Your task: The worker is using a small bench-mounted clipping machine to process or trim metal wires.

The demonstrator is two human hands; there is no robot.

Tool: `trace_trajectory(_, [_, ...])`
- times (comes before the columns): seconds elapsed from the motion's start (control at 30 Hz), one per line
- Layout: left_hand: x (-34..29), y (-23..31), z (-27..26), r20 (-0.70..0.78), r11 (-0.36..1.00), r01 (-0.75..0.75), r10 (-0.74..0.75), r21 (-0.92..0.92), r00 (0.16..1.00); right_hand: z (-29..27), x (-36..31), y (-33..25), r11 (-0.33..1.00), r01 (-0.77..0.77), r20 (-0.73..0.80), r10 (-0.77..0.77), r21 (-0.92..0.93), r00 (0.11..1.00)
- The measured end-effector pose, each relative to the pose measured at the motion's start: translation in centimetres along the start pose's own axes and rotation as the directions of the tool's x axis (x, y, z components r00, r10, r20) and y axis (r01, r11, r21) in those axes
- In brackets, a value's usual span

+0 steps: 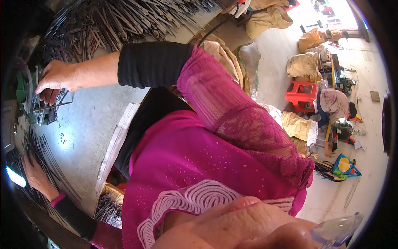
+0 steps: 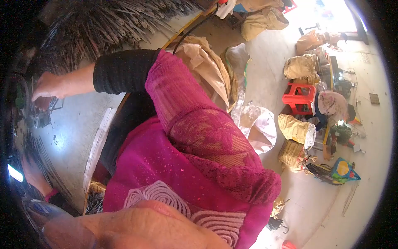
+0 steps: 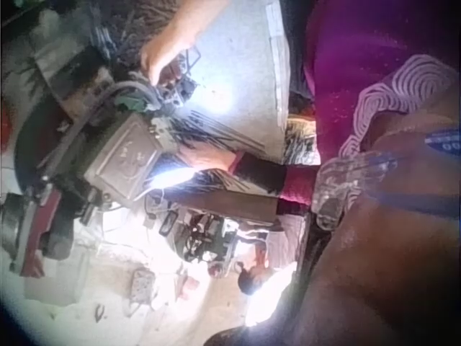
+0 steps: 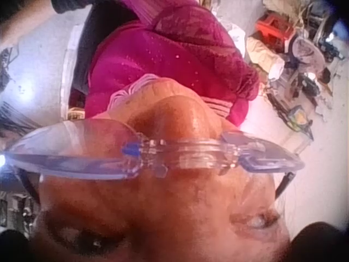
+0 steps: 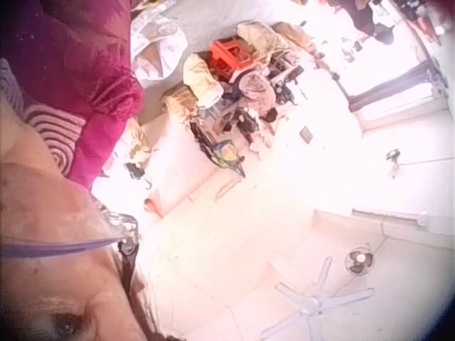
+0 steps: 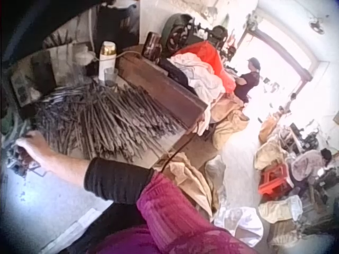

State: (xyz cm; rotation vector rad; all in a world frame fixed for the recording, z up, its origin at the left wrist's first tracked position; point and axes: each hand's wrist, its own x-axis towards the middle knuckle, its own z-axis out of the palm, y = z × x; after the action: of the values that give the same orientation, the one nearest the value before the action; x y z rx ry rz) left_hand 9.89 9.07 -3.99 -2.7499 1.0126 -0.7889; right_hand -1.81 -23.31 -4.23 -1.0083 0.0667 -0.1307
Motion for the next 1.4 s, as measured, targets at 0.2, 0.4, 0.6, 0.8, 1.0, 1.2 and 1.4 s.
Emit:
trace_trajectory(0.2, [-1.0,-1.1,-0.2,0.115,0.991,0.118,-0.125,0.066,0.985,0.6,-0.4,-0.7,0.998,-0.023,0.003,0.023,-0.055,1.000])
trace_trajectory(0.4, [-0.6,4.0,-5.7,-0.005,0.985,0.168,-0.168,-0.052,0.986,-0.4,-1.6,-1.3,0.997,0.070,0.139,-0.063,-0.042,0.988])
trace_trajectory(0.6, [-1.3,6.7,-7.9,-0.175,0.891,0.028,-0.119,-0.453,0.977,1.5,-2.2,-3.1,0.996,-0.005,0.112,0.016,-0.092,0.994])
trace_trajectory(0.8, [-1.2,9.8,-8.4,0.238,0.415,0.301,-0.196,-0.859,0.951,1.8,-2.7,-3.3,0.928,-0.088,0.142,0.148,-0.361,0.979])
trace_trajectory(1.0, [-0.5,10.5,-8.0,0.377,0.194,0.387,-0.090,-0.901,0.922,2.4,-2.6,-3.6,0.824,-0.024,0.263,0.208,-0.566,0.942])
trace_trajectory(1.2, [0.1,11.4,-8.0,0.343,0.151,0.353,-0.089,-0.924,0.935,2.3,-2.4,-3.3,0.795,-0.001,0.288,0.222,-0.607,0.932])
trace_trajectory(1.4, [0.4,11.7,-7.5,0.310,0.155,0.322,-0.096,-0.934,0.946,2.5,-2.4,-3.3,0.833,-0.028,0.279,0.216,-0.552,0.936])
